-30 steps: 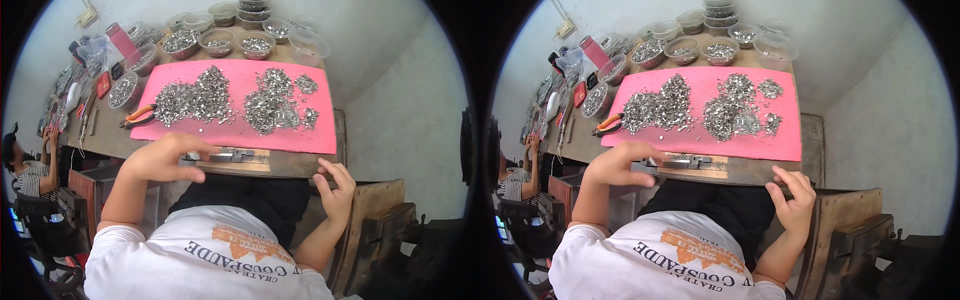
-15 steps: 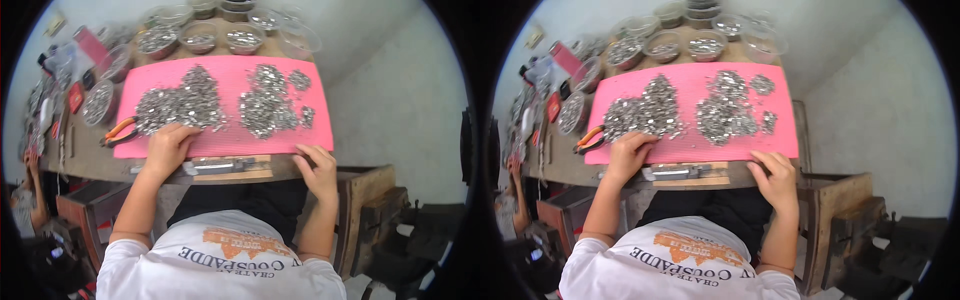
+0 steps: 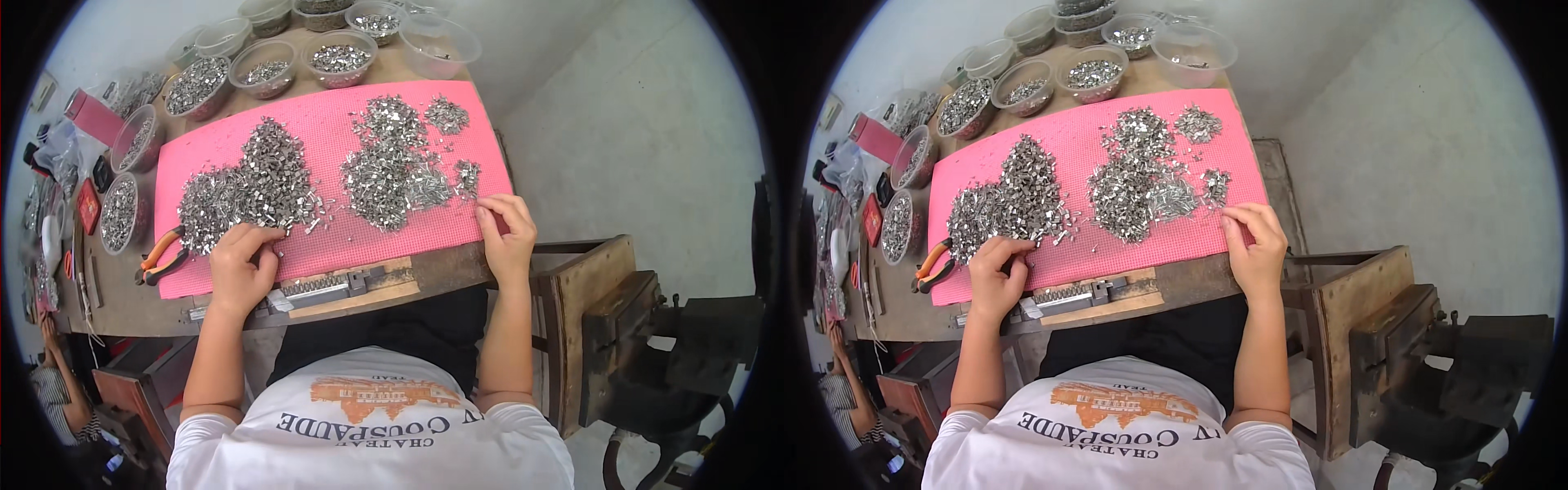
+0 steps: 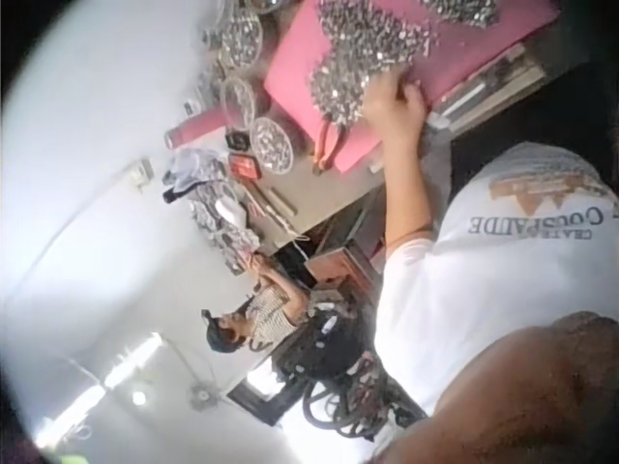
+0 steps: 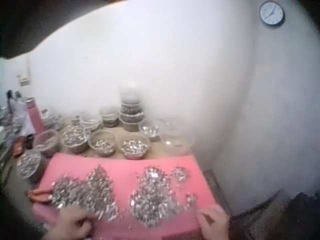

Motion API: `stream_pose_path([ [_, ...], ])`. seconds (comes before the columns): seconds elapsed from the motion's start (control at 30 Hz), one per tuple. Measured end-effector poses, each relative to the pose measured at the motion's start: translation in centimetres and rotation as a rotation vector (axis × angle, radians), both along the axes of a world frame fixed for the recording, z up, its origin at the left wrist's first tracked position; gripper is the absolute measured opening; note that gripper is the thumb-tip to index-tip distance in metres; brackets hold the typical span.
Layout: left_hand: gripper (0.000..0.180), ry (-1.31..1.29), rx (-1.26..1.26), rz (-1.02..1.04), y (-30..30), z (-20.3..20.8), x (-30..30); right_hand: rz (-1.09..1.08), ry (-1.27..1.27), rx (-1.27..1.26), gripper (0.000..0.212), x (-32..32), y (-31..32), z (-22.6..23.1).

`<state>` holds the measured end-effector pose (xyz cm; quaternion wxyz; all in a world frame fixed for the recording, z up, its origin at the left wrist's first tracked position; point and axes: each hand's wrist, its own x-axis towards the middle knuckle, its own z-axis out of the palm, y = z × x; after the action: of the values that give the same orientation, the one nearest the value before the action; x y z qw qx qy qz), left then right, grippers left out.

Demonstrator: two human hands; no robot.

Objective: The person loads small metal components into a metal fixture by hand, then carries the fixture to a mechanical press and positions it under the press tool.

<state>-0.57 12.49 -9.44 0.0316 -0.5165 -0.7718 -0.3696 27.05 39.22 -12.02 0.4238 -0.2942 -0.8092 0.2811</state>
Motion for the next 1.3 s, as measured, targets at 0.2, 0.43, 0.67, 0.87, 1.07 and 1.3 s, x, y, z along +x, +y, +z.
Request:
stream_pose_path([
  [0.2, 0.024, -0.026, 0.0, 0.022, 0.21, 0.03, 0.03, -0.065, 0.069, -0.014, 0.011, 0.12, 0.41, -0.79],
  [0.43, 0.024, -0.029, 0.006, 0.014, 0.13, 0.03, 0.1, -0.064, 0.064, -0.036, 0.012, 0.31, 0.27, -0.68],
  [0.67, 0.023, -0.037, -0.008, 0.02, 0.22, -0.19, 0.04, -0.056, 0.044, -0.037, 0.011, 0.26, 0.28, -0.48],
  [0.87, 0.023, -0.055, -0.011, 0.024, 0.18, -0.14, 0.04, -0.054, 0.038, -0.025, 0.011, 0.23, 0.27, -0.4],
  [1.07, 0.023, -0.054, -0.007, 0.024, 0.18, -0.2, -0.01, -0.054, 0.036, -0.004, 0.012, 0.14, 0.22, -0.36],
  [1.3, 0.023, -0.046, 0.003, 0.017, 0.46, -0.2, -0.1, -0.061, 0.032, -0.002, 0.012, 0.18, 0.3, -0.27],
])
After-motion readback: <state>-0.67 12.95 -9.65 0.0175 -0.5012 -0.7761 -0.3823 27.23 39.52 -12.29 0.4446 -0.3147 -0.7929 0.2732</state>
